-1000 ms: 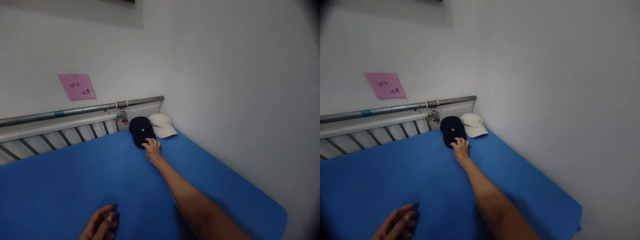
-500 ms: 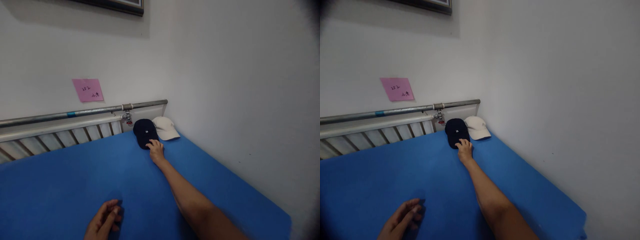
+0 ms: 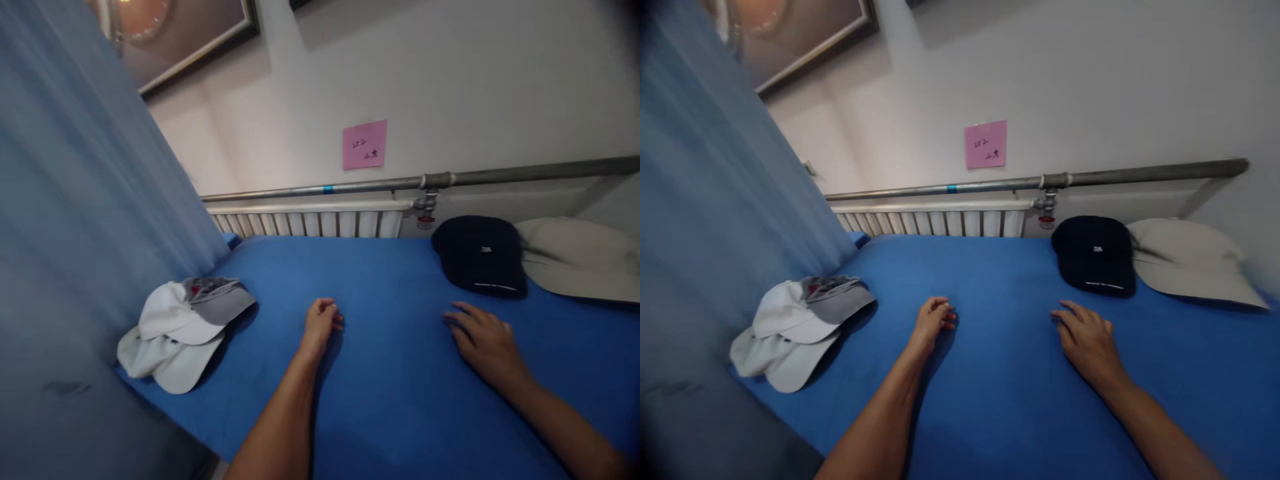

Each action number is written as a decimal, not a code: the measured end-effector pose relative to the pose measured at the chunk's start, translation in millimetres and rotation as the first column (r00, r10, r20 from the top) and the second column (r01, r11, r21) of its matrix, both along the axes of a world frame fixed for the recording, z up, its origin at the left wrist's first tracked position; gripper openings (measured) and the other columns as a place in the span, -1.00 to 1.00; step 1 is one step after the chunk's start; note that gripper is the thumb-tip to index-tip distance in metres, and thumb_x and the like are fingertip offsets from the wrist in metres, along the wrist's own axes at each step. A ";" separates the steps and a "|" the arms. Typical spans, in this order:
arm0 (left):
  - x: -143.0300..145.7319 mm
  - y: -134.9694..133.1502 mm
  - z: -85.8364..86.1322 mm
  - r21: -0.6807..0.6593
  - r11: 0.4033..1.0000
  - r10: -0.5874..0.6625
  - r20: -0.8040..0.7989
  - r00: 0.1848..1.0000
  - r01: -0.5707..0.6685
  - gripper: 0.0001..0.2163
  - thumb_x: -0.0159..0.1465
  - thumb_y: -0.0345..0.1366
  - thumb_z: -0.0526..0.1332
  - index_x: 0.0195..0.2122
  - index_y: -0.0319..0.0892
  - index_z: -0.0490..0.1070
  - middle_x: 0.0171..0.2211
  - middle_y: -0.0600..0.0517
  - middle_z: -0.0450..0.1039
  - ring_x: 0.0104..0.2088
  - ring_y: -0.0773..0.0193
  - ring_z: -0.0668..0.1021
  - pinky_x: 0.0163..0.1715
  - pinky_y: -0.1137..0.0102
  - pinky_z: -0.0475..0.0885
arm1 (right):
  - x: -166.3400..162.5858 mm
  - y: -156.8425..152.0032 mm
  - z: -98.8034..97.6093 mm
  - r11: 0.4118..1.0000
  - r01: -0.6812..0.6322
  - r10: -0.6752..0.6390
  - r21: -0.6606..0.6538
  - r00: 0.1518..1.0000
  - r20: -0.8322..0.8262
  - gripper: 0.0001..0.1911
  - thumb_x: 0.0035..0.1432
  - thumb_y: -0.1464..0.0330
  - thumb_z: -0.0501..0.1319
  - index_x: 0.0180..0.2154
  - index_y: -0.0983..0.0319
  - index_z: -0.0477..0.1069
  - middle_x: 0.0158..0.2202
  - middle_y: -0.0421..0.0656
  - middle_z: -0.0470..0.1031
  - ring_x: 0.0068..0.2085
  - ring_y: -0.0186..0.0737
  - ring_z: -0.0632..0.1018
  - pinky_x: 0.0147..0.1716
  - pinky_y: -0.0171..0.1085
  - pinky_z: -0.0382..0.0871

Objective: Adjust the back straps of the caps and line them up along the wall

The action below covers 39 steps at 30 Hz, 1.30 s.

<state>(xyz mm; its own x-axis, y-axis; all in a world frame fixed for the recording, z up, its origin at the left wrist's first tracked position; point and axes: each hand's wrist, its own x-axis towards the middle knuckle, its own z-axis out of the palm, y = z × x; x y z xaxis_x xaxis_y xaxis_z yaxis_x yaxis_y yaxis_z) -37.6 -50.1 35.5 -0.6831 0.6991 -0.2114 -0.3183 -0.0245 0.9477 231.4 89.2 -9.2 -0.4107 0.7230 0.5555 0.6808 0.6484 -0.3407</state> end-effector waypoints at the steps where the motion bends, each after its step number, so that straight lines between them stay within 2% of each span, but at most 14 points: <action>1: -14.4 -4.8 -0.1 0.026 0.997 0.077 0.016 0.997 -0.077 -0.91 0.15 -0.48 0.25 -0.31 -0.28 0.39 -0.46 -0.01 0.44 -0.56 0.39 0.50 -0.61 0.54 0.35 | -2.9 -7.0 -3.1 0.999 -0.031 0.031 -0.009 1.000 0.006 -0.71 0.08 0.27 0.02 -0.30 0.13 0.51 -0.04 -0.02 0.51 -0.05 0.07 0.50 -0.09 0.06 0.30; 3: -42.8 -18.0 0.1 0.064 0.968 0.237 0.062 0.969 -0.241 -0.91 0.20 -0.44 0.22 -0.26 -0.27 0.34 -0.42 0.01 0.42 -0.53 0.39 0.51 -0.55 0.50 0.41 | -6.9 -19.5 -5.2 0.996 -0.081 0.081 -0.034 0.997 0.017 -0.69 0.10 0.24 0.01 -0.30 0.12 0.51 -0.05 -0.01 0.51 -0.07 0.06 0.52 -0.11 0.05 0.33; 6: -80.6 -40.0 -0.2 0.091 0.872 0.468 0.131 0.874 -0.481 -0.92 0.30 -0.35 0.15 -0.23 -0.24 0.30 -0.39 0.07 0.37 -0.49 0.40 0.50 -0.49 0.48 0.44 | -9.6 -28.9 -3.0 0.992 -0.109 0.110 -0.068 0.994 0.017 -0.67 0.12 0.21 -0.01 -0.29 0.11 0.51 -0.05 -0.01 0.51 -0.06 0.05 0.53 -0.10 0.04 0.37; 9: -104.3 -56.4 -1.7 0.093 0.776 0.603 0.177 0.778 -0.623 -0.86 0.33 -0.26 0.15 -0.22 -0.26 0.34 -0.37 0.07 0.39 -0.46 0.39 0.49 -0.46 0.44 0.45 | -9.9 -28.7 -1.6 0.991 -0.099 0.099 -0.090 0.995 -0.008 -0.66 0.13 0.21 -0.02 -0.30 0.13 0.51 -0.06 -0.01 0.51 -0.06 0.05 0.54 -0.09 0.05 0.39; 12: -112.9 -63.3 -3.6 0.076 0.723 0.664 0.200 0.721 -0.687 -0.79 0.34 -0.19 0.14 -0.24 -0.27 0.36 -0.39 0.06 0.39 -0.46 0.38 0.48 -0.47 0.43 0.45 | -9.3 -26.8 -1.8 0.989 -0.108 0.108 -0.106 0.994 -0.007 -0.67 0.12 0.23 -0.02 -0.30 0.14 0.50 -0.05 -0.01 0.51 -0.06 0.05 0.54 -0.08 0.05 0.40; 17: -116.5 -66.0 -4.1 0.053 0.659 0.731 0.189 0.656 -0.750 -0.80 0.35 -0.21 0.13 -0.18 -0.27 0.36 -0.39 0.07 0.38 -0.49 0.39 0.46 -0.51 0.45 0.44 | -7.6 -27.3 1.1 0.984 -0.128 0.132 -0.126 0.991 0.029 -0.67 0.09 0.24 -0.01 -0.31 0.15 0.50 -0.06 0.01 0.52 -0.07 0.04 0.55 -0.10 0.05 0.41; 20: -119.4 -66.9 -2.7 0.075 0.648 0.743 0.161 0.650 -0.758 -0.81 0.35 -0.23 0.13 -0.16 -0.26 0.34 -0.39 0.07 0.37 -0.49 0.39 0.46 -0.52 0.45 0.43 | -7.1 -27.7 2.2 0.982 -0.136 0.143 -0.130 0.989 0.041 -0.68 0.10 0.25 -0.01 -0.30 0.14 0.50 -0.07 0.00 0.53 -0.07 0.03 0.55 -0.10 0.05 0.41; 23: -119.6 -64.9 -0.5 0.108 0.662 0.734 0.107 0.670 -0.742 -0.86 0.34 -0.27 0.13 -0.25 -0.25 0.33 -0.43 0.10 0.35 -0.51 0.41 0.45 -0.52 0.47 0.41 | -7.4 -26.7 -0.8 0.983 -0.123 0.129 -0.137 0.991 0.034 -0.68 0.10 0.24 -0.01 -0.32 0.14 0.51 -0.08 -0.02 0.53 -0.08 0.03 0.56 -0.10 0.07 0.41; 25: -114.3 -60.5 0.9 0.144 0.700 0.702 0.048 0.711 -0.700 -0.88 0.31 -0.29 0.14 -0.33 -0.23 0.31 -0.45 0.12 0.34 -0.52 0.43 0.44 -0.51 0.50 0.40 | -8.1 -25.5 -4.0 0.983 -0.117 0.121 -0.143 0.993 0.015 -0.68 0.09 0.24 0.00 -0.32 0.13 0.51 -0.08 -0.02 0.53 -0.09 0.03 0.56 -0.09 0.09 0.40; 28: -92.9 -49.4 2.4 0.202 0.815 0.566 -0.072 0.821 -0.543 -0.85 0.24 -0.26 0.17 -0.42 -0.21 0.29 -0.50 0.12 0.34 -0.52 0.42 0.44 -0.48 0.51 0.39 | -9.5 -25.1 -5.0 0.980 -0.127 0.122 -0.153 0.992 -0.041 -0.70 0.09 0.26 0.02 -0.33 0.13 0.52 -0.09 -0.02 0.53 -0.09 0.02 0.56 -0.08 0.10 0.39; 32: -45.5 -36.3 4.7 0.214 0.968 0.186 -0.275 0.943 -0.128 -0.81 0.12 -0.23 0.30 -0.54 -0.21 0.39 -0.57 0.07 0.37 -0.51 0.34 0.43 -0.44 0.49 0.38 | -10.5 -32.5 7.4 0.951 -0.188 0.132 -0.244 0.965 -0.229 -0.78 0.02 0.31 0.09 -0.40 0.14 0.51 -0.14 -0.03 0.54 -0.09 -0.01 0.55 -0.02 0.08 0.36; 34: -23.9 -35.0 6.8 0.191 0.977 -0.021 -0.342 0.939 0.092 -0.79 0.08 -0.22 0.34 -0.59 -0.21 0.43 -0.58 0.05 0.39 -0.49 0.32 0.43 -0.41 0.48 0.38 | -10.5 -39.1 15.9 0.906 -0.233 0.068 -0.354 0.904 -0.422 -0.85 -0.06 0.33 0.15 -0.45 0.15 0.50 -0.18 -0.06 0.53 -0.07 -0.04 0.52 0.05 0.03 0.31; 36: -9.4 -36.6 8.3 0.168 0.950 -0.185 -0.370 0.910 0.262 -0.78 0.08 -0.19 0.35 -0.58 -0.21 0.46 -0.57 0.03 0.41 -0.49 0.30 0.43 -0.40 0.46 0.38 | -10.4 -45.6 21.6 0.813 -0.304 -0.108 -0.497 0.759 -0.642 -0.87 -0.18 0.39 0.22 -0.46 0.17 0.50 -0.22 -0.11 0.52 -0.08 -0.07 0.51 0.07 -0.03 0.29; 39: -1.6 -40.0 6.9 0.142 0.883 -0.375 -0.359 0.855 0.447 -0.80 0.09 -0.18 0.36 -0.49 -0.22 0.53 -0.42 -0.04 0.50 -0.39 0.24 0.49 -0.34 0.42 0.42 | -9.7 -51.9 22.0 0.772 -0.305 -0.227 -0.557 0.687 -0.691 -0.73 -0.16 0.37 0.22 -0.30 0.18 0.47 -0.35 -0.15 0.53 -0.25 -0.10 0.54 -0.20 -0.10 0.45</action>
<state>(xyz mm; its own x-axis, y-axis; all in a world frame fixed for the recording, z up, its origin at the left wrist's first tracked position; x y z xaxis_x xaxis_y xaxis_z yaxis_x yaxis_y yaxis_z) -39.2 -90.1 42.4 -0.3274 0.9330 0.1498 -0.0330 -0.1697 0.9849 221.8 37.3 12.8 -0.1360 0.9813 0.1365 0.0447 0.1437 -0.9886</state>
